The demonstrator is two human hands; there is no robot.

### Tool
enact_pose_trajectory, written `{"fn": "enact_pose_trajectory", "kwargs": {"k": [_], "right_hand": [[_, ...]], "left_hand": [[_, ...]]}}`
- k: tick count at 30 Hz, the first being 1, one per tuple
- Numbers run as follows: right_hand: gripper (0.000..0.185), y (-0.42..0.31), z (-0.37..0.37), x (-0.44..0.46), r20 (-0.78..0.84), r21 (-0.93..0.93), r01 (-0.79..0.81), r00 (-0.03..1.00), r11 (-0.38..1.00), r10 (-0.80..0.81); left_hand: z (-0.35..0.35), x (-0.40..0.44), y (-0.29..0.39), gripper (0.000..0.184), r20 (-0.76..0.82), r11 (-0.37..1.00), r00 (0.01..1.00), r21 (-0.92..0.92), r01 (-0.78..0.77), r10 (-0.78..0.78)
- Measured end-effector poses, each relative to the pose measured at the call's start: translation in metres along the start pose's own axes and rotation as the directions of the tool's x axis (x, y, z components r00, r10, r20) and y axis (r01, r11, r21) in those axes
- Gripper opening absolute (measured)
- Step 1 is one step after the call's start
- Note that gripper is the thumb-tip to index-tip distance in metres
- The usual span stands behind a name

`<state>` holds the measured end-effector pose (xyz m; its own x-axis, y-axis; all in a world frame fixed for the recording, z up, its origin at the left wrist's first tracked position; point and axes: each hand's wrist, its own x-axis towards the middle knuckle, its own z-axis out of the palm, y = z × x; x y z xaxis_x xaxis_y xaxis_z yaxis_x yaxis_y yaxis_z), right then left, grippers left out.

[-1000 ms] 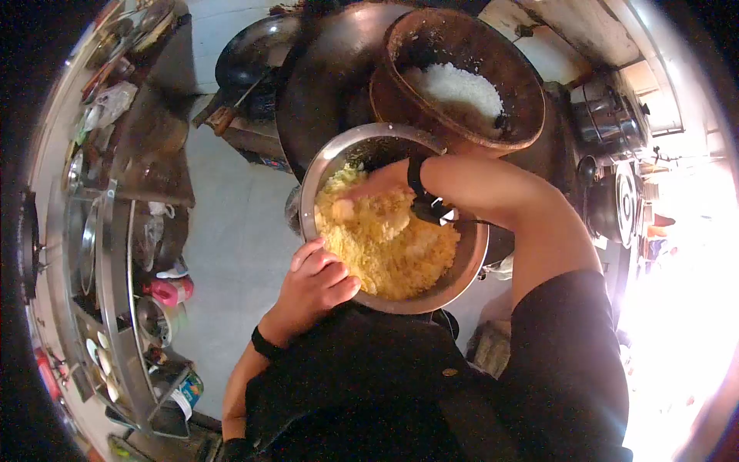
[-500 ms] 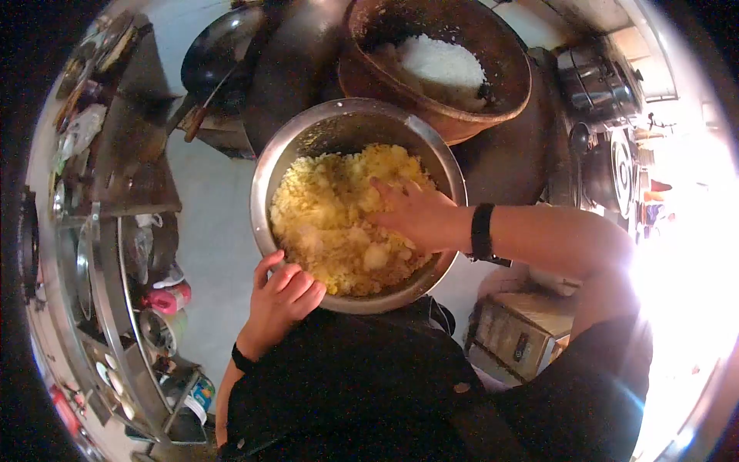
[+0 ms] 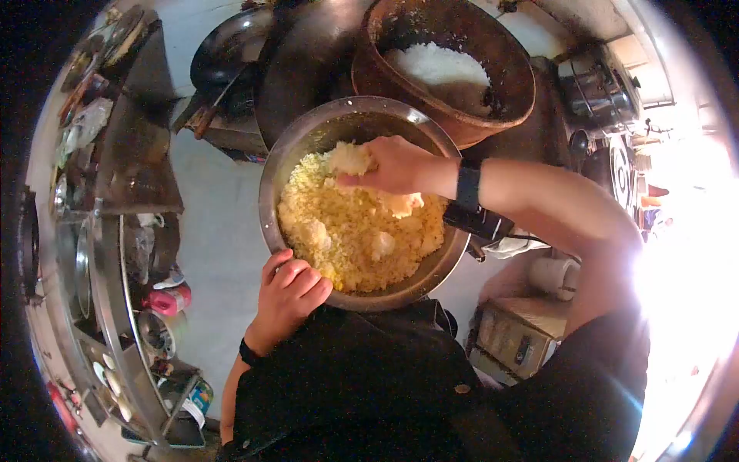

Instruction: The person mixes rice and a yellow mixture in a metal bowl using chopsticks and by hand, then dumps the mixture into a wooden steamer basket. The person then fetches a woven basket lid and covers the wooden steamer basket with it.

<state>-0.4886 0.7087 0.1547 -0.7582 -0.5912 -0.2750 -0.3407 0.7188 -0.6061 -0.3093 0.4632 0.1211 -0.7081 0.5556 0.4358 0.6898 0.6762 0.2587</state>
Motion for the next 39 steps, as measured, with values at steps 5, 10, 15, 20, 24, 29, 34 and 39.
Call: {"fn": "enact_pose_trajectory", "kwargs": {"k": [5, 10, 15, 20, 24, 29, 34, 39], "right_hand": [[0.092, -0.043, -0.032, -0.006, 0.247, 0.170, -0.455, 0.878, 0.874, 0.410], [0.090, -0.021, -0.060, -0.022, 0.513, 0.262, -0.699, 0.685, 0.665, 0.517], [0.082, 0.062, 0.006, 0.005, 0.579, 0.498, -0.708, 0.701, 0.501, 0.416], [0.072, 0.009, 0.019, 0.025, 0.626, 0.369, -0.864, 0.504, 0.344, 0.596], [0.060, 0.138, 0.059, 0.006, 0.545, 0.204, -0.477, 0.781, 0.855, 0.306], [0.044, 0.033, 0.040, 0.027, 0.681, 0.533, -0.834, 0.521, 0.140, 0.514], [0.037, -0.022, -0.009, 0.031, 0.683, 0.615, -0.777, 0.611, 0.135, 0.400], [0.056, -0.043, -0.038, 0.020, 0.423, 0.813, -0.439, 0.897, 0.382, 0.131]], "left_hand": [[0.000, -0.001, -0.006, 0.009, -0.065, 0.998, 0.996, -0.009, -0.057, 0.057], [0.006, -0.006, -0.009, 0.011, -0.083, 0.997, 0.994, -0.028, -0.068, 0.066], [0.007, -0.008, -0.012, 0.015, -0.110, 0.992, 0.989, -0.068, -0.105, 0.097], [0.009, -0.009, -0.012, 0.020, -0.051, 0.988, 0.992, -0.106, -0.117, 0.112], [0.006, -0.003, -0.014, 0.018, -0.047, 0.989, 0.993, -0.098, -0.113, 0.109], [0.005, 0.006, -0.013, 0.015, -0.071, 0.988, 0.992, -0.099, -0.116, 0.109], [0.000, 0.015, -0.022, 0.011, -0.026, 0.988, 0.995, -0.117, -0.103, 0.101], [0.005, 0.013, -0.024, 0.011, -0.038, 0.985, 0.992, -0.121, -0.122, 0.119]]}}
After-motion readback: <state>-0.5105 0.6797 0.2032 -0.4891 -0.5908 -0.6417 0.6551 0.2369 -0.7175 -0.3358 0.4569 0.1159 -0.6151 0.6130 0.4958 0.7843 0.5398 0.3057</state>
